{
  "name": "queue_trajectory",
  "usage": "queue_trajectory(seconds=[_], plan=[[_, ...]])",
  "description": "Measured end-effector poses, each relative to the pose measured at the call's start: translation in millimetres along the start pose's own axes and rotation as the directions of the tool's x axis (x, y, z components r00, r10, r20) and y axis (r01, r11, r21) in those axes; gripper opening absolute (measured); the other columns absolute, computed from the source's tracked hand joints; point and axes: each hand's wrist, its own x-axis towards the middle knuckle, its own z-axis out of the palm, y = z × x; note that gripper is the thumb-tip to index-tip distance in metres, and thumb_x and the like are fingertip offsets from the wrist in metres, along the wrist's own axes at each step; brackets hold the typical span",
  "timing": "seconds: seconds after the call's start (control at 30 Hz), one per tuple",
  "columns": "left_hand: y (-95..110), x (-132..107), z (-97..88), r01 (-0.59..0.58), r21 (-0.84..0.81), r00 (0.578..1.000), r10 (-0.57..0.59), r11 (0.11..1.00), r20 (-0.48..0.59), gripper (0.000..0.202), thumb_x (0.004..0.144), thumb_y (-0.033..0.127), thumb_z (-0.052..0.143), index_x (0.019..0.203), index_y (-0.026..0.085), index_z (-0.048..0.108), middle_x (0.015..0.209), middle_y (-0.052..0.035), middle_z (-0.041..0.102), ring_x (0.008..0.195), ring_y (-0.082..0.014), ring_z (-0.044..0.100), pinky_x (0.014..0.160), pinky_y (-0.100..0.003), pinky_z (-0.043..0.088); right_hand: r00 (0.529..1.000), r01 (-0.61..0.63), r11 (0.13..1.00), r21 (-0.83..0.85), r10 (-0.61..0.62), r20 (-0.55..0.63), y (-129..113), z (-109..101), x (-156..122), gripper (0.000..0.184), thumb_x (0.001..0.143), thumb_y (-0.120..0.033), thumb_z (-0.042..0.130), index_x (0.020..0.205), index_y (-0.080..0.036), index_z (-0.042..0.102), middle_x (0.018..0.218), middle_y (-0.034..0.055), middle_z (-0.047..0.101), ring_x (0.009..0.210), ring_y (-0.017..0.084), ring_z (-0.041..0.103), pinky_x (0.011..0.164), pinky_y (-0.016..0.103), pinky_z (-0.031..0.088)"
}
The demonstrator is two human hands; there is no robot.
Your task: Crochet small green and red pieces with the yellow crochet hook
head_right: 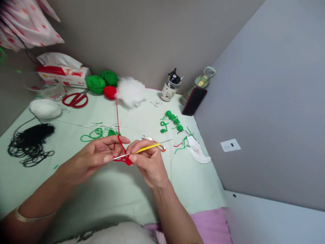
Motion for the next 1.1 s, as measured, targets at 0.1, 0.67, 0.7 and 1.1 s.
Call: queue_trajectory(seconds=[0.1,0.67,0.7,1.1], plan=[[2.1,0.0,-1.5,0.0,-0.037,0.999,0.001,0.999,0.037,0.034,0.079,0.026,0.074,0.113,0.025,0.077,0.075,0.0009,0.052,0.077,-0.016,0.055,0.083,-0.03,0.047,0.999,-0.027,0.999,0.043,0.025,0.033,1.2,-1.8,-0.1,0.026,0.067,-0.03,0.087,0.07,-0.024,0.062,0.067,-0.0045,0.059,0.054,0.009,0.049,0.052,0.025,0.042],[-10.1,10.4,35.2,-0.092,-0.538,0.894,-0.169,0.838,-0.416,0.019,0.081,0.001,0.065,0.089,0.013,0.077,0.079,-0.0016,0.065,0.072,-0.0065,0.064,0.064,-0.01,0.054,0.923,0.297,0.936,-0.187,-0.332,-0.195,11.0,9.5,-2.8,0.015,0.079,-0.012,0.076,0.081,-0.027,0.075,0.078,-0.0021,0.068,0.069,0.012,0.061,0.065,0.027,0.052],[-10.8,10.3,35.8,-0.088,-0.54,0.897,-0.169,0.837,-0.409,0.02,0.081,0.0,0.064,0.09,0.012,0.076,0.078,-0.0014,0.064,0.071,-0.0061,0.063,0.064,-0.01,0.053,0.912,0.316,0.925,-0.212,-0.358,-0.2,12.5,9.1,-2.5,0.016,0.08,-0.012,0.076,0.081,-0.027,0.075,0.079,-0.0019,0.069,0.07,0.012,0.062,0.065,0.027,0.053],[-22.6,2.3,37.3,-0.116,-0.081,0.928,0.078,0.99,-0.365,0.032,0.085,0.025,0.077,0.117,0.027,0.072,0.089,0.0021,0.064,0.088,-0.0117,0.059,0.087,-0.023,0.048,0.835,0.445,0.774,-0.451,-0.541,-0.105,16.1,8.7,-3.4,0.02,0.085,-0.008,0.071,0.09,-0.027,0.077,0.087,0.0013,0.07,0.087,0.016,0.066,0.071,0.028,0.057]])
